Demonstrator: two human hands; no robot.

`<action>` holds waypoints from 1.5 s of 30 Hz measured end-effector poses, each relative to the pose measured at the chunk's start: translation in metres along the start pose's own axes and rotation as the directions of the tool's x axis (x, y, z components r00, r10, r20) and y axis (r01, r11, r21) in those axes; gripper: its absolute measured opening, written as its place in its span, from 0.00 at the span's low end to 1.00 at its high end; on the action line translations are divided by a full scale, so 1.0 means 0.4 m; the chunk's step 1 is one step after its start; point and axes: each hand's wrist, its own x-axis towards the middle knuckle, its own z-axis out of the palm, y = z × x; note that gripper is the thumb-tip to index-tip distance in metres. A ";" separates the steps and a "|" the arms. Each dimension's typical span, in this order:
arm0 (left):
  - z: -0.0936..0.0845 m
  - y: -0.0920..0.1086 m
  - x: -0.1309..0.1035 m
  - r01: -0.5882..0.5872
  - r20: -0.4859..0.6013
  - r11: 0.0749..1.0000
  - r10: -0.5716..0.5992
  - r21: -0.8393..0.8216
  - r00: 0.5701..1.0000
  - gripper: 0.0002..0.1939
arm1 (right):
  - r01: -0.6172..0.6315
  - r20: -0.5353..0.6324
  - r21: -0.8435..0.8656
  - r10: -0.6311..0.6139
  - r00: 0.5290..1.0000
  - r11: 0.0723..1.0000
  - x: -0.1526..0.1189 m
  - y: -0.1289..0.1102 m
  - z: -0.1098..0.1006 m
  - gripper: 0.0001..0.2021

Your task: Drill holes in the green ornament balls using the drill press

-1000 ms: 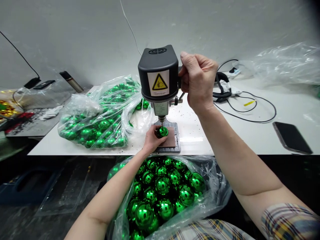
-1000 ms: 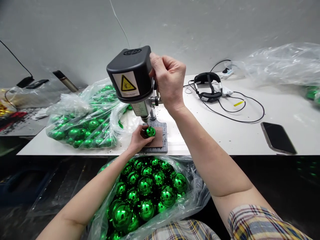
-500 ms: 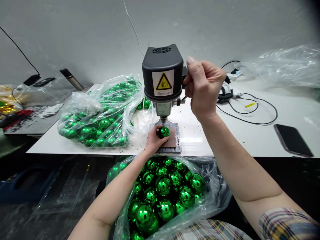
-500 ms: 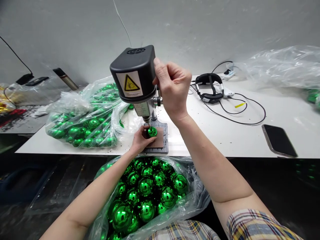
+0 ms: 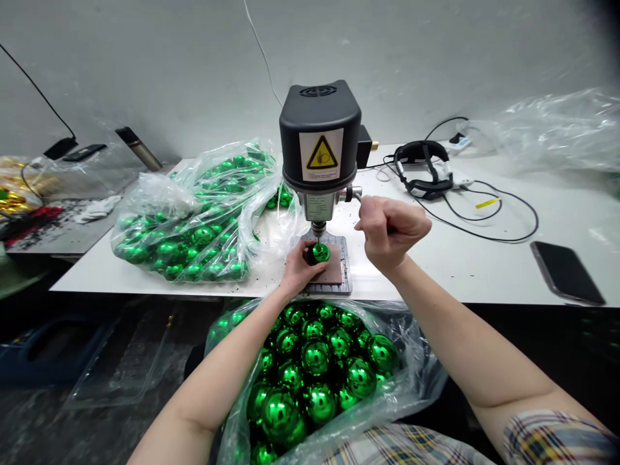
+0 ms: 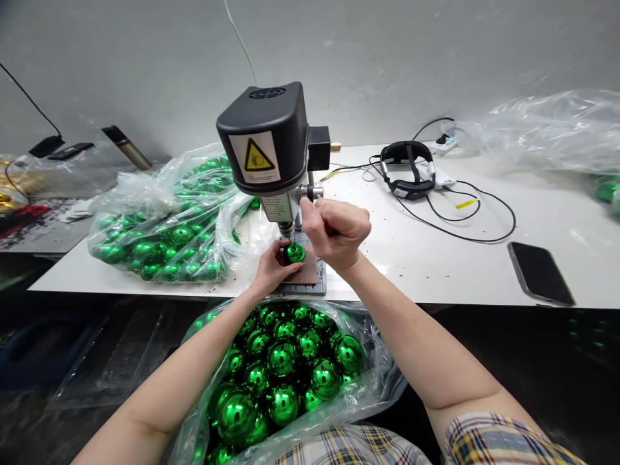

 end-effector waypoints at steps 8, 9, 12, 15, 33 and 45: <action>0.000 -0.002 0.002 -0.003 0.008 1.000 0.003 0.014 1.000 0.29 | 0.149 0.108 0.062 -0.155 0.982 0.987 -0.010 0.026 -0.018 0.21; 0.000 -0.002 0.002 -0.003 0.007 1.000 0.003 0.011 1.000 0.29 | 0.164 0.116 0.077 -0.172 0.978 0.983 -0.012 0.030 -0.021 0.21; -0.001 -0.003 0.003 -0.011 -0.009 1.000 0.011 0.013 1.000 0.29 | 0.205 0.172 0.119 -0.223 0.959 0.972 -0.022 0.037 -0.030 0.20; -0.001 -0.008 0.004 -0.016 -0.012 1.000 0.016 0.010 1.000 0.29 | 0.191 0.201 0.131 -0.215 0.956 0.973 -0.017 0.030 -0.027 0.20; -0.172 0.294 -0.260 0.122 0.510 0.976 -0.200 0.183 0.836 0.25 | -0.546 -0.047 0.119 0.554 0.831 0.829 0.223 0.034 0.077 0.28; -0.079 0.301 -0.376 -0.381 0.538 0.779 0.067 0.498 0.840 0.26 | -0.479 -0.002 0.131 0.483 0.875 0.868 0.210 0.057 0.066 0.26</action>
